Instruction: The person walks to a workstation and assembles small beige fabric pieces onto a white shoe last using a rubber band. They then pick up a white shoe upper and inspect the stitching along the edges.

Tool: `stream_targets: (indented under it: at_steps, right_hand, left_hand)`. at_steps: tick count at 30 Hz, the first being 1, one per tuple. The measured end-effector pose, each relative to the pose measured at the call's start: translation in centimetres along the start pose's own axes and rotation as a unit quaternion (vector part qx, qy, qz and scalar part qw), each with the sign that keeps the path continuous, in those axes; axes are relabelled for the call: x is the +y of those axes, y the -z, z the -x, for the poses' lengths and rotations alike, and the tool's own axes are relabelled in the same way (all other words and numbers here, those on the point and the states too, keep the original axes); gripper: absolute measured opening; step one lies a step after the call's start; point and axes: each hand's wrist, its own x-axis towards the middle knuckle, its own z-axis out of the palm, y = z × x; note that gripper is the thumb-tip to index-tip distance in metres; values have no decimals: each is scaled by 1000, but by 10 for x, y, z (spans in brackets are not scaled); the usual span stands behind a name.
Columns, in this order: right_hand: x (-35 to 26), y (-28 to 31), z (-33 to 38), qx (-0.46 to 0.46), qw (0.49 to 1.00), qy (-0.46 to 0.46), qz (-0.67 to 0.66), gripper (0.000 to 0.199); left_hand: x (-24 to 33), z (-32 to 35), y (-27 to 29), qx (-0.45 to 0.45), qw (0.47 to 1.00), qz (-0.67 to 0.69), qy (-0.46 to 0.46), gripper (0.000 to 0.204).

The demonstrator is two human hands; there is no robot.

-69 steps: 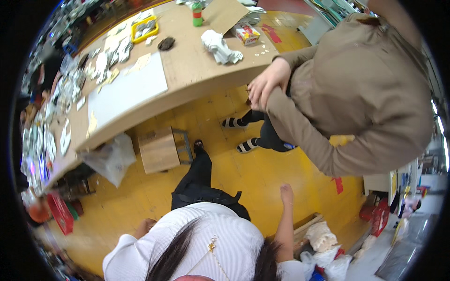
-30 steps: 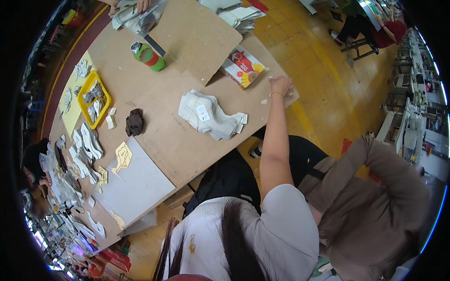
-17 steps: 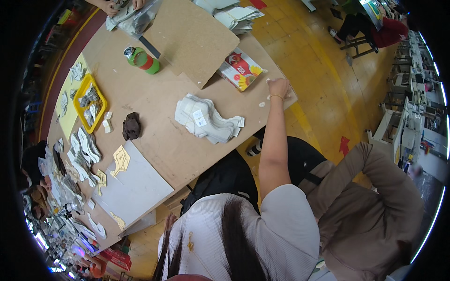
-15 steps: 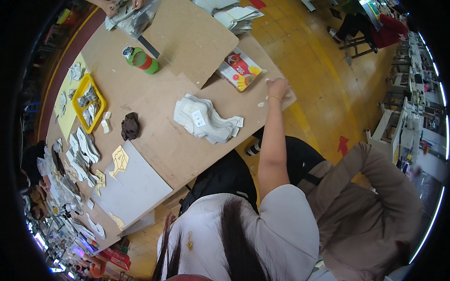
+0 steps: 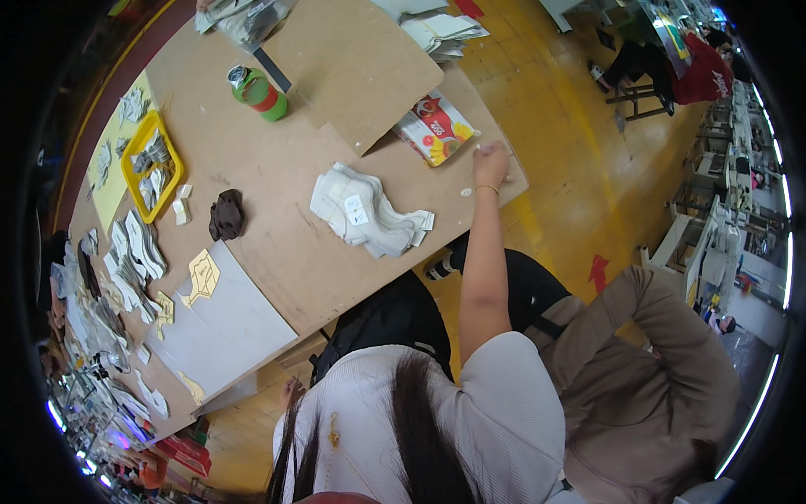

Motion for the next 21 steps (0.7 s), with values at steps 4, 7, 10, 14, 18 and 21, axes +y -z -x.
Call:
stream_targets:
  at_steps: [4,7,10,14,18,21]
  right_hand:
    - [3,22,-14,163,931,12,-326,44]
    - [-123,108,22,225,852,98,-462,57]
    - [-204,156,54,220,742,256,-579,55]
    - [-297,138,182,81,678,365,-633,57]
    - [-312,93,332,-100,637,390,-657,60]
    - [-299,98,466,-211,597,405,-660,62]
  left_hand:
    - [3,5,-12,12,1000,-3,11,46]
    - [-47,42,-20,32,993,107,32,49]
    - [-162,53,-14,58,971,211,92,49]
    - [-286,96,-65,155,931,302,134,30]
    - [-397,165,-129,87,880,467,12,23]
    - [-491,184,-209,175,804,556,121,21]
